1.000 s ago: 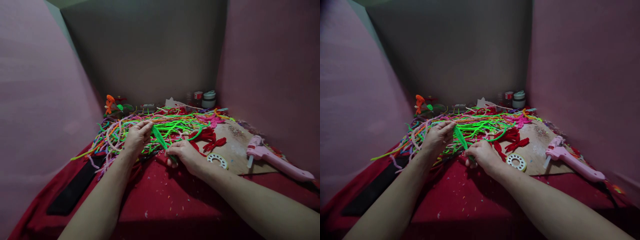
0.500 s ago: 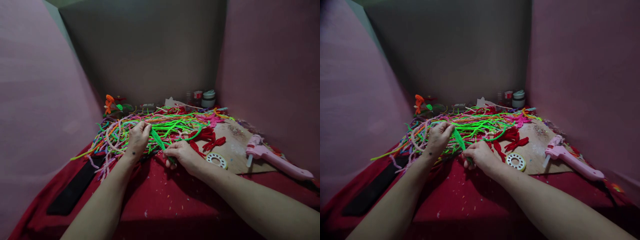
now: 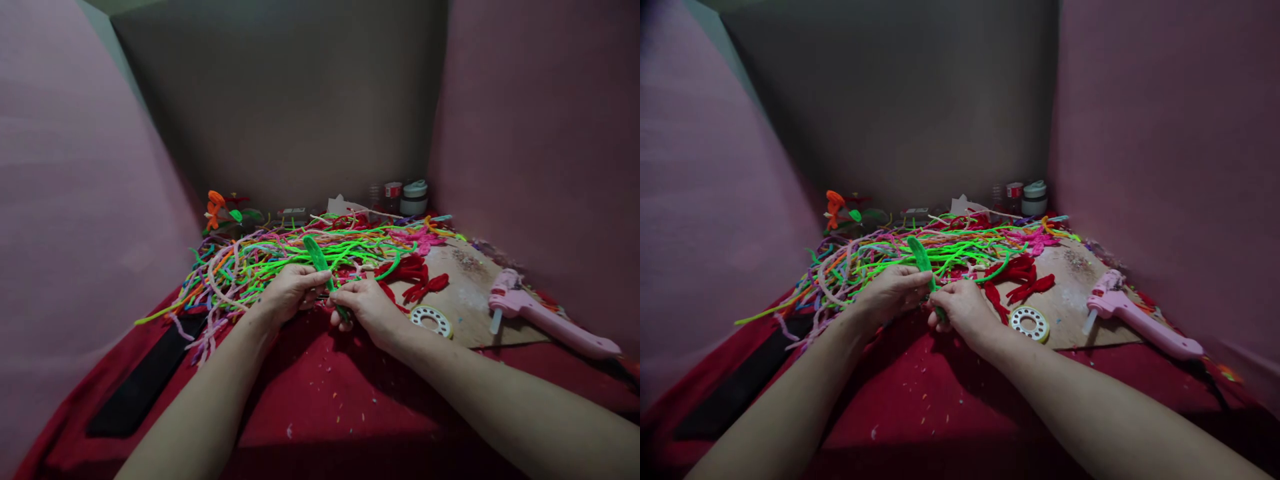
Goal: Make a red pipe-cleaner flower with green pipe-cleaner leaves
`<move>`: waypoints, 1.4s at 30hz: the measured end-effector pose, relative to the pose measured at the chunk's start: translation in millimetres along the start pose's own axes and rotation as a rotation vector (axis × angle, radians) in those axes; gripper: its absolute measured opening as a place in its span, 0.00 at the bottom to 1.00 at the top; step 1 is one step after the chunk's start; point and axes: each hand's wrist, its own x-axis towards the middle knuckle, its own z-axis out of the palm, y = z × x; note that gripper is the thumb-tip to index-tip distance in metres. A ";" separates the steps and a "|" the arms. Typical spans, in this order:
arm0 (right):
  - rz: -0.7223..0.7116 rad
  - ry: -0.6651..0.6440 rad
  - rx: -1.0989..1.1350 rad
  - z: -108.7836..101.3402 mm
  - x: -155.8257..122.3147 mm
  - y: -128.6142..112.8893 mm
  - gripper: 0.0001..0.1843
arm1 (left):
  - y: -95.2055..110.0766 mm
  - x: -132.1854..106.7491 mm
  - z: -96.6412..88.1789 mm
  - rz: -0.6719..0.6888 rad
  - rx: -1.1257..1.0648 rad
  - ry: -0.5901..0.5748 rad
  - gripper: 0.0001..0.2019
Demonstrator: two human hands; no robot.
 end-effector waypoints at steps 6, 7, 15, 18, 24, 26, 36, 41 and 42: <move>0.001 0.004 -0.035 0.1 0.2 -0.9 0.12 | -2.6 2.1 5.0 -0.055 0.000 0.037 0.15; -0.002 0.001 -0.034 0.6 0.0 -1.7 0.12 | -2.6 2.2 5.5 -0.058 0.002 0.043 0.15; 0.061 -0.020 0.008 4.3 -2.0 -8.0 0.11 | -3.0 0.7 5.8 0.009 -0.030 0.069 0.13; 0.022 0.013 -0.001 4.0 -1.9 -8.7 0.12 | -3.0 -0.8 5.9 -0.014 0.066 -0.014 0.13; 0.121 -0.213 0.008 12.2 -9.3 -18.1 0.10 | 2.6 -1.1 4.7 0.098 0.029 0.121 0.12; 0.082 -0.313 -0.059 15.6 -13.1 -19.0 0.09 | 6.1 -1.6 4.1 0.121 0.109 0.157 0.11; -0.029 -0.417 -0.162 18.9 -14.5 -6.7 0.09 | 27.5 21.6 28.8 0.154 0.906 -0.149 0.15; -0.060 -0.392 -0.229 20.7 -15.5 -4.2 0.10 | 32.8 46.4 31.1 0.316 1.131 -0.026 0.16; -0.080 -0.375 -0.267 20.7 -16.2 -4.2 0.10 | 34.6 49.8 27.4 0.335 1.133 0.044 0.16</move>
